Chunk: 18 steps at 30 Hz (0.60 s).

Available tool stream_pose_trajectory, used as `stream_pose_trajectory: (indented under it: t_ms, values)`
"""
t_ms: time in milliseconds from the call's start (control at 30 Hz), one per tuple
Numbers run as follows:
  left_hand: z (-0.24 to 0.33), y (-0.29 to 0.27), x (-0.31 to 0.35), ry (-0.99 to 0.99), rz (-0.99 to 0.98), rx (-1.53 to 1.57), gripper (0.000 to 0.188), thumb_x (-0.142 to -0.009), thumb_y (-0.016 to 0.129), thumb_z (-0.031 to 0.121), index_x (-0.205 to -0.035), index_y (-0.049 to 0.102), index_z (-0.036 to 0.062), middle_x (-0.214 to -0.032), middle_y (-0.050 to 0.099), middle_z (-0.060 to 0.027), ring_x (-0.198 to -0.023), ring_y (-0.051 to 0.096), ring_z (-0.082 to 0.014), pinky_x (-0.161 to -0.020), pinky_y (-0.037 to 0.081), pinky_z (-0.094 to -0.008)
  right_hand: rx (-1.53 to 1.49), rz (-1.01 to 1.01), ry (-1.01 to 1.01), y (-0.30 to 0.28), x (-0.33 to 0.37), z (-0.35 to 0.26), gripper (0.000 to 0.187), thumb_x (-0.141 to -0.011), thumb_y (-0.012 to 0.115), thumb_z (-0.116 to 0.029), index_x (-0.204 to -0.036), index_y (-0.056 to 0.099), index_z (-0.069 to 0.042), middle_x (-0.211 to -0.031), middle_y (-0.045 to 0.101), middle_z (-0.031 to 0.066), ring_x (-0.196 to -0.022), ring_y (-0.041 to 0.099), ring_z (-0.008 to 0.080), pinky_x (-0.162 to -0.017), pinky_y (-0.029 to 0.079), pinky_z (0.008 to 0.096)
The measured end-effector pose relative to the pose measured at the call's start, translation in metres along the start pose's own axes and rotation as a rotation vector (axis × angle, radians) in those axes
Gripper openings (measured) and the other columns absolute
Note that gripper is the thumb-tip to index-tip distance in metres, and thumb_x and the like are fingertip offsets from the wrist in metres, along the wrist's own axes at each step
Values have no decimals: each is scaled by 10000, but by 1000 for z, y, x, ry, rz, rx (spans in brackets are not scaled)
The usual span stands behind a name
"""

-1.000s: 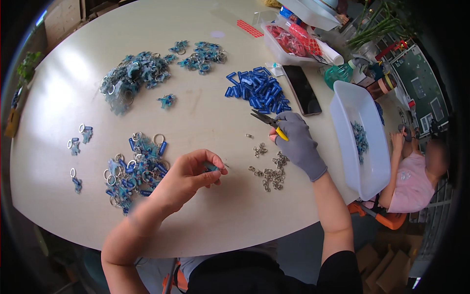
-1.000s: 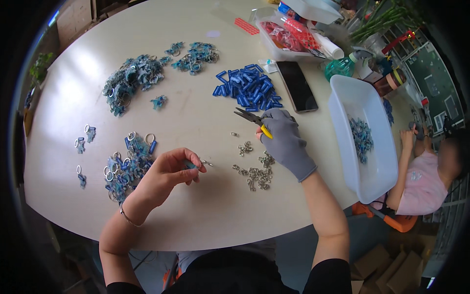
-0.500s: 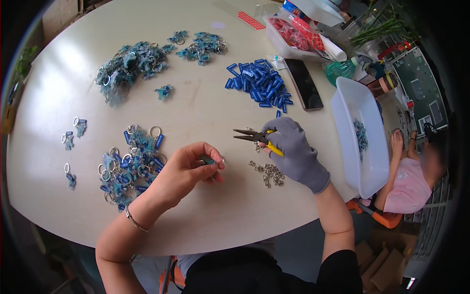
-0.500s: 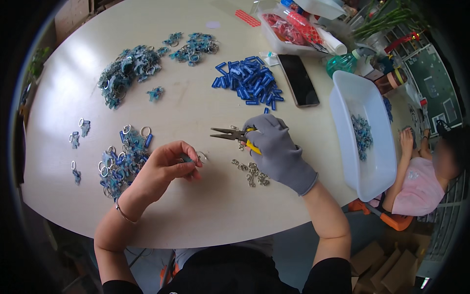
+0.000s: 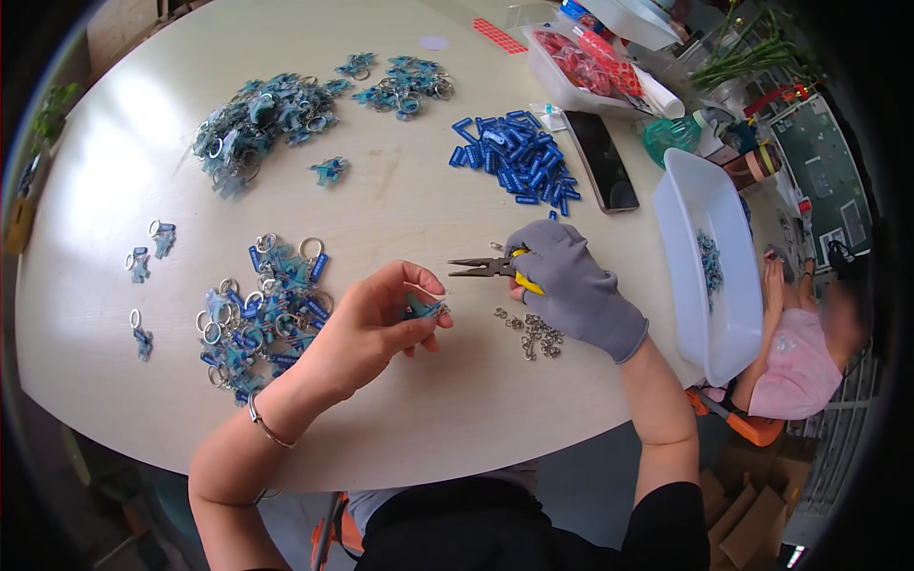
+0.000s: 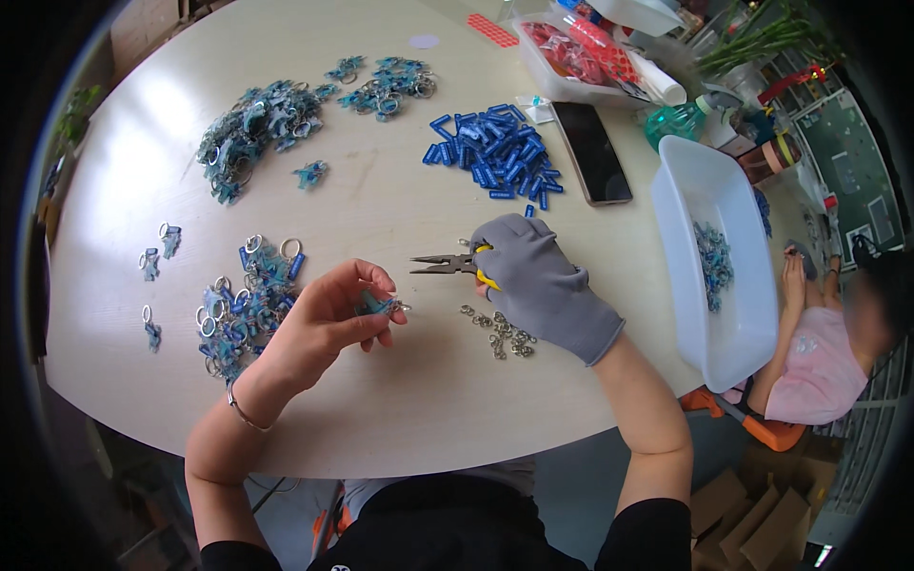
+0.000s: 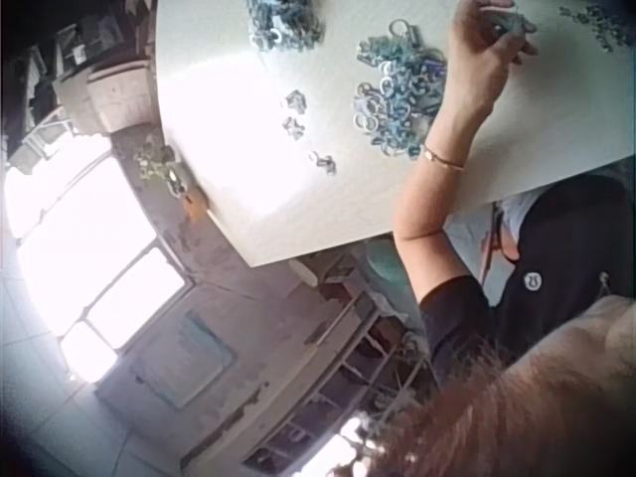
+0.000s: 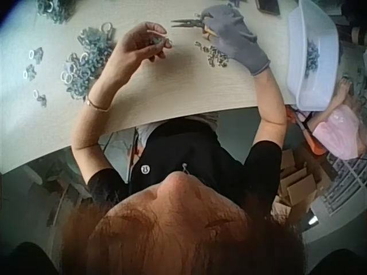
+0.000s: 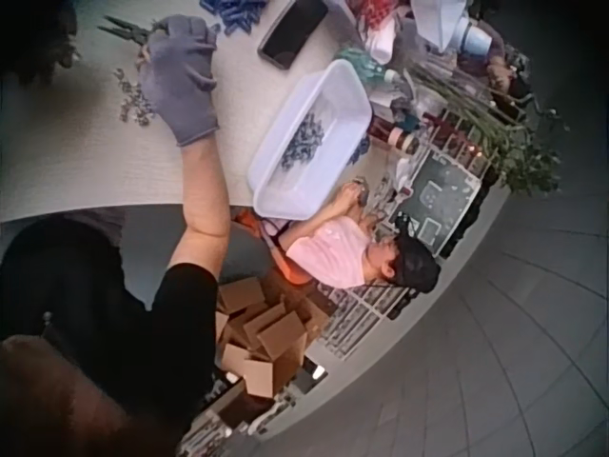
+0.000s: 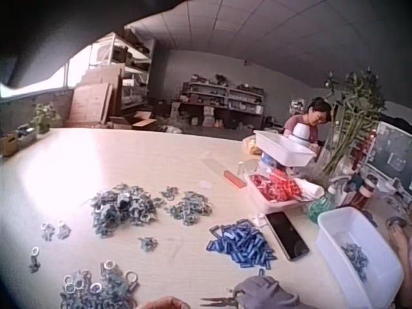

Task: The person assembles keychains by attaching blue rectangular tags and silver jump rings to existing keychains using pliers. The person picks up a keychain, uses the pliers to open a jump ring, attaches a tag, and then closes the ring. This process is repeated for multiple units on a white table.

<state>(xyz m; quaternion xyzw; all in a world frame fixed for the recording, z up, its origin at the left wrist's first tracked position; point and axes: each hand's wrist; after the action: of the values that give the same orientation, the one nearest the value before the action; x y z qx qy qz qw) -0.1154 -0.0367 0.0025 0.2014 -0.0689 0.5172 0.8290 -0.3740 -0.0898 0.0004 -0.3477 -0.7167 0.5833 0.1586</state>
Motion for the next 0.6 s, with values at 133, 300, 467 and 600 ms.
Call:
stream_pose_trajectory:
  t_ms: [133, 300, 467, 600]
  values:
    - [8, 4, 3, 6, -12, -10, 267, -866, 599, -65, -1092, 532, 61, -1005, 636, -61, -821, 636, -123, -647, 471, -218, -159, 64, 80, -4, 3, -11, 144, -705, 723, -46, -816, 637, -11, -982, 575, 103, -955, 544, 288, -857, 424, 392]
    - [6, 5, 6, 59, -38, 39, 281, -858, 619, -70, -1106, 535, 34, -1088, 592, -86, -841, 657, -175, -662, 492, -242, -598, 56, 203, -17, 2, -43, 105, -756, 681, 46, -845, 632, 20, -1032, 557, 125, -931, 581, 220, -794, 479, 320]
    - [10, 7, 10, 26, -76, 210, 283, -855, 646, -50, -1120, 562, -4, -1077, 599, -91, -819, 672, -213, -684, 518, -275, -671, 138, 147, -18, -2, -64, 90, -763, 690, 30, -827, 626, 21, -1041, 558, 129, -919, 579, 214, -792, 475, 318]
    - [8, 1, 11, 26, -185, 260, 326, -898, 605, -27, -1220, 552, -21, -1106, 618, -87, -839, 659, -163, -749, 522, -263, -608, 174, 69, -20, -3, -69, 112, -746, 708, 11, -820, 625, 18, -1017, 569, 136, -912, 575, 252, -791, 471, 343]
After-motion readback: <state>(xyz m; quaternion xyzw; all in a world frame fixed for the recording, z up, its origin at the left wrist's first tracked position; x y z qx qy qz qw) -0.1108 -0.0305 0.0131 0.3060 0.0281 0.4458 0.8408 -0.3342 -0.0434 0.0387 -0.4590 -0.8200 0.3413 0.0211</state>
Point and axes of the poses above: each hand's wrist, its own x-axis away from the middle knuckle, its own y-axis out of the palm, z = x × y
